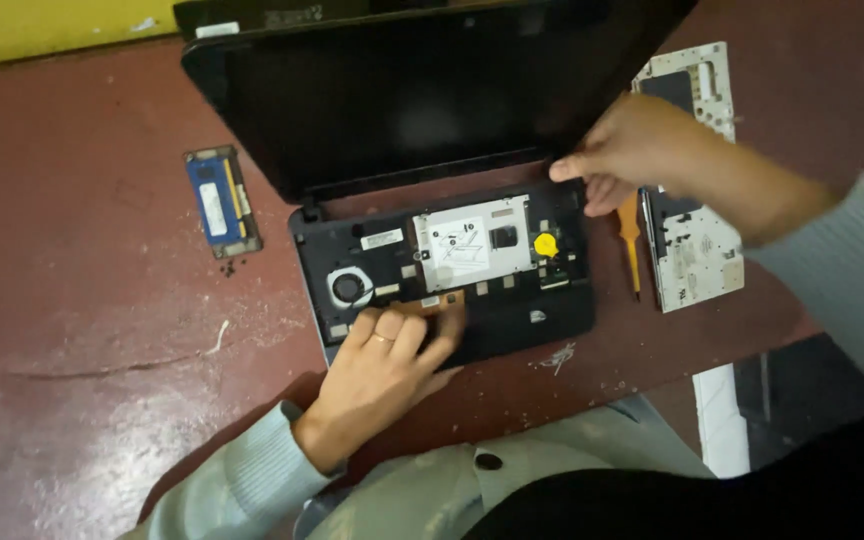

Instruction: Unscrewing internal components and adjusting parts during a laptop repair.

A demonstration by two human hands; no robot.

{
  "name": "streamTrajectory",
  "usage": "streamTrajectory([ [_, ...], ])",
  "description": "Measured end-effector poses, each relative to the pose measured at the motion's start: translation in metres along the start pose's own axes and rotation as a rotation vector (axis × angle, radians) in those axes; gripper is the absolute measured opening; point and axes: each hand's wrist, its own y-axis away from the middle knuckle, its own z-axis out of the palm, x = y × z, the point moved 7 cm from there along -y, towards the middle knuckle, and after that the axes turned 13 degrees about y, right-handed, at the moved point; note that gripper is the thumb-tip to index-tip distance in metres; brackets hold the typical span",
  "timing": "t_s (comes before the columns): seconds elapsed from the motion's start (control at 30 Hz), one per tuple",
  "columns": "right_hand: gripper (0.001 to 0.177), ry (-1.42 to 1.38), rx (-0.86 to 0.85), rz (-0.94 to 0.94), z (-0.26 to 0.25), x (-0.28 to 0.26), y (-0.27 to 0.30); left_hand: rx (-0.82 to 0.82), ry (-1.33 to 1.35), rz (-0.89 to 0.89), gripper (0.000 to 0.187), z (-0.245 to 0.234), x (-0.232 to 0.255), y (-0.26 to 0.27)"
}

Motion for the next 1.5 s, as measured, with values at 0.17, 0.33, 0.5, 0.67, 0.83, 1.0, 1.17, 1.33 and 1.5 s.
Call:
streamTrajectory([
  [0.17,0.044,-0.4,0.038,-0.265,0.009,0.034,-0.013,0.13,0.093,0.052,0.06,0.011,0.016,-0.015],
  [0.33,0.049,-0.238,-0.025,-0.277,0.002,0.032,-0.029,0.253,0.172,0.199,0.041,0.016,0.038,-0.046],
  [0.5,0.046,-0.135,-0.142,-0.226,-0.001,0.021,-0.049,-0.033,0.331,0.184,0.068,0.049,0.048,-0.058],
  [0.67,0.049,-0.164,-0.068,-0.227,0.003,0.02,-0.016,-0.324,0.384,0.19,0.058,0.05,0.045,-0.062],
  [0.83,0.057,-0.235,-0.152,-0.201,0.01,0.022,-0.035,-0.437,0.386,0.178,0.059,0.057,0.044,-0.062],
  [1.0,0.057,-0.243,-0.212,-0.129,0.013,0.023,-0.05,-0.335,0.359,0.204,0.056,0.063,0.047,-0.061],
  [1.17,0.062,-0.223,-0.111,-0.212,0.008,0.02,-0.029,-0.253,0.34,0.225,0.058,0.063,0.048,-0.058],
  [1.33,0.058,-0.133,-0.152,-0.158,0.003,0.006,-0.014,-0.238,0.353,0.21,0.06,0.063,0.045,-0.058],
  [1.5,0.054,-0.072,-0.006,-0.169,0.001,0.009,-0.022,-0.231,0.394,0.2,0.054,0.055,0.044,-0.06],
])
